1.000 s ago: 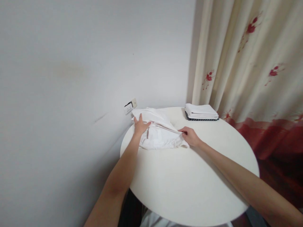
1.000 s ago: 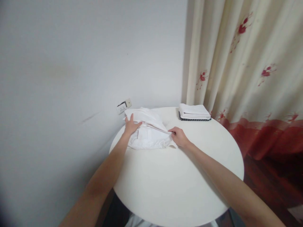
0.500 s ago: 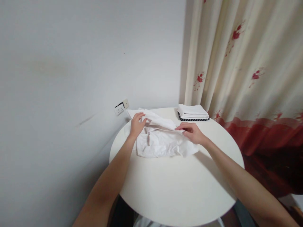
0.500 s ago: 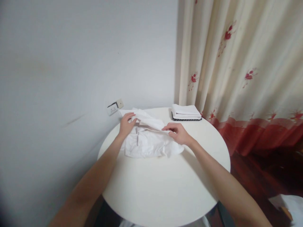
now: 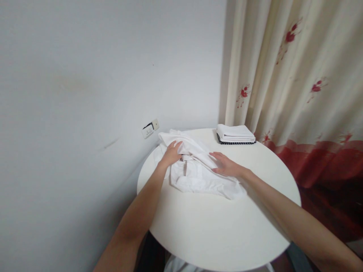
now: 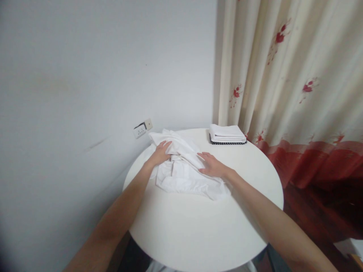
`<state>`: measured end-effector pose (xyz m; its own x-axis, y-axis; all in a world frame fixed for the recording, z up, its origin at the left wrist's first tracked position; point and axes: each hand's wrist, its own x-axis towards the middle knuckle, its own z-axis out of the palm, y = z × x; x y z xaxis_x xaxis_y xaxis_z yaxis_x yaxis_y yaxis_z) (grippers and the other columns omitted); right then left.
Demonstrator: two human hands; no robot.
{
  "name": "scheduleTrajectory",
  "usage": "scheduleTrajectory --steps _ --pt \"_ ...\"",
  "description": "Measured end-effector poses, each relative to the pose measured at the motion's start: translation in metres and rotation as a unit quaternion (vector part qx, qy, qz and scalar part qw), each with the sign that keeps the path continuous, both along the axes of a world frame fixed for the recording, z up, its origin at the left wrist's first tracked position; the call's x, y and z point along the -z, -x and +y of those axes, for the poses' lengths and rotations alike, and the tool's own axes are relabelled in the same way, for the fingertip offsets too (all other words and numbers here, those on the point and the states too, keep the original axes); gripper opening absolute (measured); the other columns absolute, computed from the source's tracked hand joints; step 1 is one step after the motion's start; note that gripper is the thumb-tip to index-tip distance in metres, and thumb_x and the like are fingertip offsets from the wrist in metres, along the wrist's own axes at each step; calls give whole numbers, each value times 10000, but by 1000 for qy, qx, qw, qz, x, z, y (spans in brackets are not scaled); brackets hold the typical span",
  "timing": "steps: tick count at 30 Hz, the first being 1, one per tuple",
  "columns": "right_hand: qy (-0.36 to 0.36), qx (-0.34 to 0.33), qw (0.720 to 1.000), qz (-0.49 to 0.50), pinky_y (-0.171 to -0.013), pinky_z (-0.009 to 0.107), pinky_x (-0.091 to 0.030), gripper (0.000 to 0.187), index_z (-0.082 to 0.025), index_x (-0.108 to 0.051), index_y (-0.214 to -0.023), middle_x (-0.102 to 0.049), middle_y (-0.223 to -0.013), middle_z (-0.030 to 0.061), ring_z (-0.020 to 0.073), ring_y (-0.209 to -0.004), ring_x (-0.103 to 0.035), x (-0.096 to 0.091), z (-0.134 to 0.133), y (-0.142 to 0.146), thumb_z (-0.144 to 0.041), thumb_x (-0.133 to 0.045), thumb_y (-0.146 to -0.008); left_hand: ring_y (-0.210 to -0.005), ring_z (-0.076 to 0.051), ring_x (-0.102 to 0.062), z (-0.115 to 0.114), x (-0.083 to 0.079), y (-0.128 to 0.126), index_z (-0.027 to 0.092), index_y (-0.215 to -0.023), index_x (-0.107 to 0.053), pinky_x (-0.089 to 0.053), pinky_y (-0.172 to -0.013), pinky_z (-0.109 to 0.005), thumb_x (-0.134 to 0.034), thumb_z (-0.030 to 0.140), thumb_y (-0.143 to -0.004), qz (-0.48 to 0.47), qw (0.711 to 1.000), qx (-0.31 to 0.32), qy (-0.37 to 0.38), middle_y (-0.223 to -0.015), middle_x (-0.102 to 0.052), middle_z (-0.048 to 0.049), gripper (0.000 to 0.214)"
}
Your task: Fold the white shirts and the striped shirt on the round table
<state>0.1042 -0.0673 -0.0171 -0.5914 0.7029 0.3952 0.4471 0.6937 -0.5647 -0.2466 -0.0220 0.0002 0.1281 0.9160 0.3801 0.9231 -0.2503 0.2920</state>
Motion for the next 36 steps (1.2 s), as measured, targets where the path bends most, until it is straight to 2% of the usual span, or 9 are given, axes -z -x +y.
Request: scheduleTrajectory --steps 5,8,13,16,20,22,29,33,36 --pt "28 -31 999 -1 -1041 405 -455 583 -202 -677 -1294 -685 -1252 76 265 -1122 -629 0 -5 14 -106 -574 -728 -1096 -272 -658 4 -1 2 213 -1429 -563 -480 -1018 -375 -662 177 -758 -66 997 -7 23 -1191 -674 -96 679" --pt "114 -98 989 4 -897 345 -515 449 -188 -763 -1079 -746 -1014 10 234 -940 -667 -15 -12 16 -92 -522 -712 -874 -216 -677 3 -7 -4 181 -1294 -671 -523 -892 -326 -610 184 -798 -117 993 1 2 -965 -717 -52 500" --pt "336 -222 913 -68 -652 263 -514 246 -160 -773 -949 -719 -771 -9 176 -706 -647 -43 -31 0 -205 -624 -758 -873 -194 -650 -8 -19 -28 187 -999 -771 -518 -865 -313 -580 234 -848 -164 981 103 -36 -944 -725 -52 248" --pt "407 -225 883 -63 -680 278 -522 320 -143 -768 -1023 -732 -802 41 186 -736 -665 -47 -30 -11 -346 -709 -783 -904 -194 -660 -18 -20 -49 170 -945 -754 -527 -858 -312 -574 246 -863 -225 955 193 -11 -957 -726 -60 213" --pt "255 -41 957 129 -738 300 -527 387 -146 -749 -1002 -736 -896 85 187 -799 -660 -35 -11 -10 -489 -673 -839 -923 -199 -675 -29 -9 -82 159 -938 -737 -536 -874 -319 -569 207 -857 -246 929 270 53 -968 -735 -68 192" --pt "173 36 968 179 -811 328 -535 414 -172 -718 -1105 -729 -1058 101 205 -908 -664 -26 -2 -4 -480 -689 -829 -964 -208 -681 -33 -2 -96 162 -961 -735 -530 -915 -337 -554 182 -868 -234 918 312 68 -1010 -742 -83 205" --pt "104 74 986 104 -1025 434 -473 712 -191 -536 -1414 -596 -1400 129 277 -1193 -605 0 7 8 -416 -754 -774 -1407 -232 -466 -40 10 -116 231 -1264 -664 -335 -1191 -450 -481 103 -905 -153 889 429 47 -1427 -598 -100 423" --pt "57 162 985 31 -1129 510 -347 818 -174 -501 -1446 -556 -1429 165 342 -1340 -481 14 12 11 -272 -786 -686 -1393 -225 -471 -36 16 -115 224 -1226 -672 -342 -1186 -444 -459 28 -864 -144 909 391 12 -1385 -606 -100 464" --pt "33 248 968 29 -1141 548 -299 792 -177 -521 -1428 -505 -1466 194 375 -1397 -398 22 19 8 -218 -762 -675 -1202 -223 -585 -31 23 -117 203 -1097 -675 -439 -1085 -415 -532 51 -835 -174 952 247 -56 -1214 -631 -100 335"
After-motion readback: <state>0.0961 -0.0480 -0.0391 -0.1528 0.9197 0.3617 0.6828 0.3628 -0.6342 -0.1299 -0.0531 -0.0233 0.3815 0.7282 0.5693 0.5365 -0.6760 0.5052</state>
